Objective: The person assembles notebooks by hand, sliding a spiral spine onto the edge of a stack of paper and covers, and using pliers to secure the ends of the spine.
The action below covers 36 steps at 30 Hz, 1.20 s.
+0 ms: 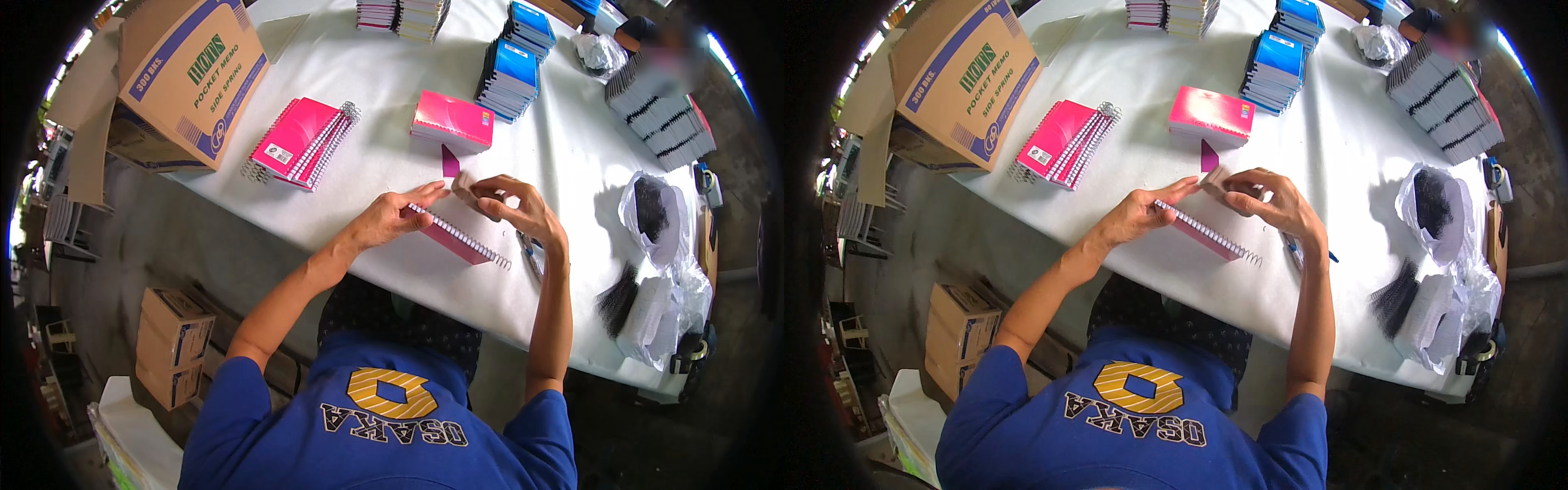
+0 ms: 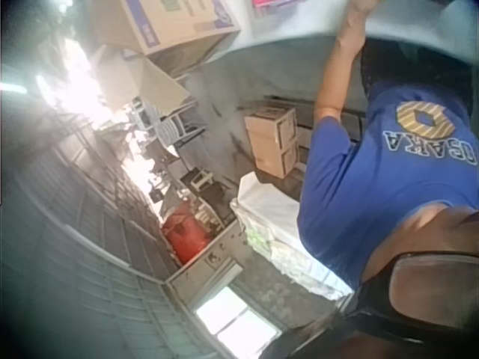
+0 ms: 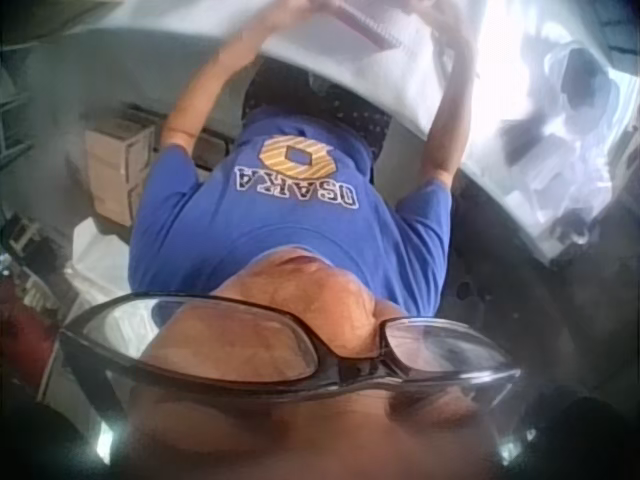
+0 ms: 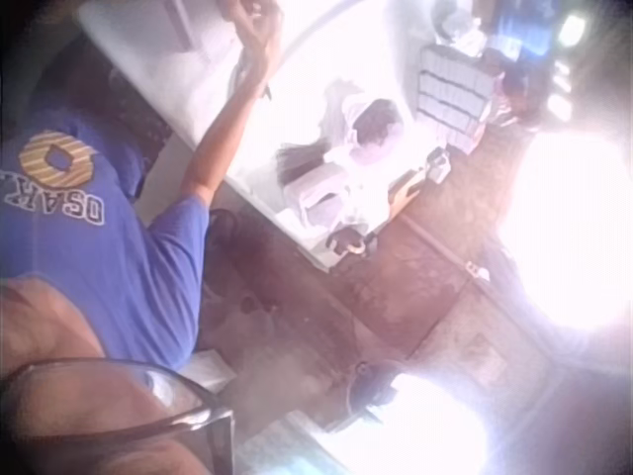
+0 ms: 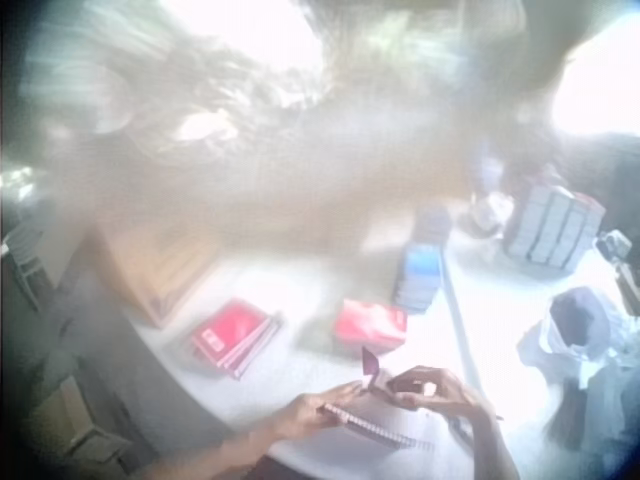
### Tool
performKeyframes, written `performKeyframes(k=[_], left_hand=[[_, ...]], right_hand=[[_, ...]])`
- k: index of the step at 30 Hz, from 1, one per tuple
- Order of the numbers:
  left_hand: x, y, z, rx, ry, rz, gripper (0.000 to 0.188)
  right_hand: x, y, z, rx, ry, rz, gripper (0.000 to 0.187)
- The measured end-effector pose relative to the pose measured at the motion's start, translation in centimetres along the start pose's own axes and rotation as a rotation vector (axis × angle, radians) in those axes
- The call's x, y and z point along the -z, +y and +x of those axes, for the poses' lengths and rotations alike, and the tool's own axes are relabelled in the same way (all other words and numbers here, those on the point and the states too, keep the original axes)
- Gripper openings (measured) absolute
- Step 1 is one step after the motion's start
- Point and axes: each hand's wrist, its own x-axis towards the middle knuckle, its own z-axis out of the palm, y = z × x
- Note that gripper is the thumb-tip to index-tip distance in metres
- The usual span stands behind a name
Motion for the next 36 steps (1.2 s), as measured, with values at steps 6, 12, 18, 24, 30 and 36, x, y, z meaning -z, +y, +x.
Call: performKeyframes(k=[6, 12, 18, 24, 30, 36], left_hand=[[-0.8, 0.0, -0.9, 0.030, 0.047, -0.152, 0.049], [-2.9, 3.7, -0.7, -0.098, 0.192, 0.212, 0.044], [-4.7, 5.1, 0.4, -0.423, 0.470, 0.779, 0.049], [-5.7, 6.3, 0.4, -0.394, 0.497, 0.955, 0.051], [-4.8, 6.4, -0.4, -0.409, 0.500, 1.014, 0.058], [-1.2, 7.1, -1.3, -0.469, 0.555, 1.139, 0.059]], right_hand=[[-1.5, 2.0, -8.1, -0.234, 0.444, -0.590, 0.052], [-7.0, 6.5, -14.1, -0.178, 0.675, -0.908, 0.058], [-10.5, -4.2, -12.4, 0.041, 0.761, -0.165, 0.040], [-11.4, -6.2, -10.3, 0.102, 0.713, -0.187, 0.044], [-9.9, -7.3, -9.7, -0.154, 0.296, 0.378, 0.029], [-7.3, -5.7, -9.0, -0.074, 0.238, 0.317, 0.028]])
